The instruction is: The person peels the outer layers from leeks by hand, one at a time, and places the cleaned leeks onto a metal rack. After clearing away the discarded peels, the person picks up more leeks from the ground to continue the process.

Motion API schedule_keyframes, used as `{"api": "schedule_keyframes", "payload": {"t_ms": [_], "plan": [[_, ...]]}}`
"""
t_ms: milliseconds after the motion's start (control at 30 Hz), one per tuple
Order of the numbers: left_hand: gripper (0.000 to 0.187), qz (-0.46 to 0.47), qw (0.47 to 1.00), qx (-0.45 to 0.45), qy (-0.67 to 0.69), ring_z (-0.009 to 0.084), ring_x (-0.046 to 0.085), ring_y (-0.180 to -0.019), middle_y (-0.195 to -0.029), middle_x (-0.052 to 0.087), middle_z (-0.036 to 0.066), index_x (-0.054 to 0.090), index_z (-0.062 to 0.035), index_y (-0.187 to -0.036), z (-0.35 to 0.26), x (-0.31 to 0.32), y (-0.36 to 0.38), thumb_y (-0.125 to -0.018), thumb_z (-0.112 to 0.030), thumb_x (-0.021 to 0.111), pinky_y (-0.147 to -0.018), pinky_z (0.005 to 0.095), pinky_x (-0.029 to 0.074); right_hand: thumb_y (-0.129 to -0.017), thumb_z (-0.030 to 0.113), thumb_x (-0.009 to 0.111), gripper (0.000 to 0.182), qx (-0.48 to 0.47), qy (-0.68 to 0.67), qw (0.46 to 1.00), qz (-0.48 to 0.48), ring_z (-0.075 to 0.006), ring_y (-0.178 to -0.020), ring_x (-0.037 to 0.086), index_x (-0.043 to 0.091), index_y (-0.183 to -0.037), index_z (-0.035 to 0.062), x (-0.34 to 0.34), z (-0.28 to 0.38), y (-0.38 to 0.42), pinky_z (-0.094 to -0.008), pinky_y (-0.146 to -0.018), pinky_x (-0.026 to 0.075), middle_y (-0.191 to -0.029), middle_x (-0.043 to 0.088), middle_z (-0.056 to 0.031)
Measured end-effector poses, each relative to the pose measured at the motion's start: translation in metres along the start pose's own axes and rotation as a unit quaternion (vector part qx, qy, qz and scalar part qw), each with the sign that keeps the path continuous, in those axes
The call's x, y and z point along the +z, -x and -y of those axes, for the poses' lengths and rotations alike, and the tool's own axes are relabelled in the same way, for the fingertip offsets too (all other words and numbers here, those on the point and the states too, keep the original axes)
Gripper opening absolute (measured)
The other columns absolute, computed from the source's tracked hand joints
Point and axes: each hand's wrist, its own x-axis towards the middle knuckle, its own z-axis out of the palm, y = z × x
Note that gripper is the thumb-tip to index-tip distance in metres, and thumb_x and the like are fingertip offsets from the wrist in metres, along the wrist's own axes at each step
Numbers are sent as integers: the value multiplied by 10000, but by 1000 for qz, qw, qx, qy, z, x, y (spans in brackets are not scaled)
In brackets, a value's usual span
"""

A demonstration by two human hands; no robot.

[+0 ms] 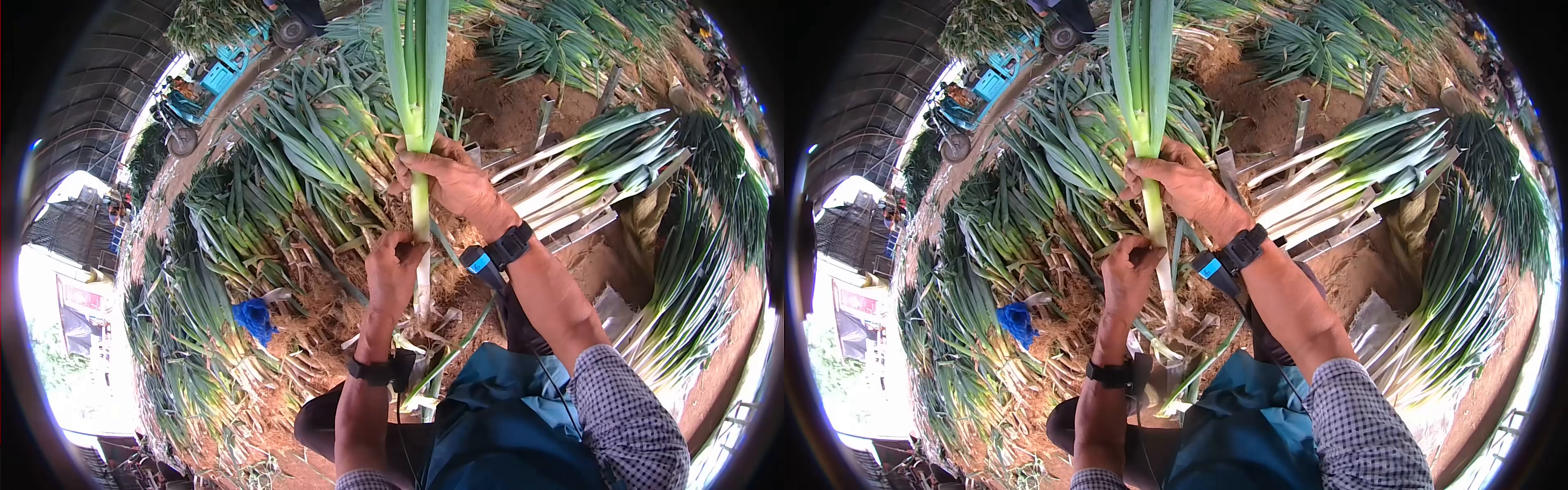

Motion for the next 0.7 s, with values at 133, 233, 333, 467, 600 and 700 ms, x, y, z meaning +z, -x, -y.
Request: {"api": "schedule_keyframes", "payload": {"t_ms": [133, 233, 333, 467, 600, 700], "plan": [[232, -5, 1000, 7, 8, 153, 673, -736, -835, 717, 113, 661, 14, -966, 4, 3, 1, -808, -98, 789, -712, 296, 532, -933, 75, 652, 202, -5, 19, 1000, -15, -158, -741, 611, 623, -1124, 19, 2, -4, 0, -435, -802, 588, -847, 609, -58], [231, -12, 1000, 11, -4, 171, 668, -706, -811, 714, 116, 661, 13, -948, 4, 3, 2, -812, -122, 789, -695, 307, 530, -935, 85, 654, 183, -6, 28, 999, -20, -156, -751, 610, 622, -1105, 23, 2, -8, 0, -441, -809, 588, -853, 610, -62], [234, -10, 1000, -3, -3, 185, 663, -697, -820, 709, 120, 661, 7, -948, 12, 6, 2, -812, -132, 791, -682, 319, 528, -944, 126, 654, 179, -33, 45, 998, -27, -147, -741, 630, 619, -1077, 13, 3, -12, 0, -411, -798, 604, -855, 618, -50], [271, -77, 997, 11, -15, 200, 660, -739, -901, 675, 119, 647, -11, -1016, 10, 10, 6, -804, -94, 793, -670, 335, 524, -950, 115, 643, 154, -49, 44, 998, -19, -146, -742, 628, 619, -1069, 20, 1, -16, -2, -402, -787, 605, -862, 620, -49], [316, -137, 982, 108, -71, 233, 645, -758, -934, 627, 116, 610, -34, -1061, 10, 12, -2, -798, -56, 785, -687, 355, 514, -955, 98, 631, 147, -52, 49, 996, -46, -151, -743, 629, 610, -1081, 24, 5, -19, 0, -393, -778, 605, -870, 621, -51], [263, -131, 980, 110, -99, 268, 637, -761, -904, 626, 112, 603, -31, -976, 9, 9, -7, -793, -62, 789, -694, 369, 506, -961, 94, 624, 149, -65, 57, 994, -67, -152, -744, 630, 601, -1092, 25, 9, -23, -2, -386, -772, 606, -869, 620, -52]]}}
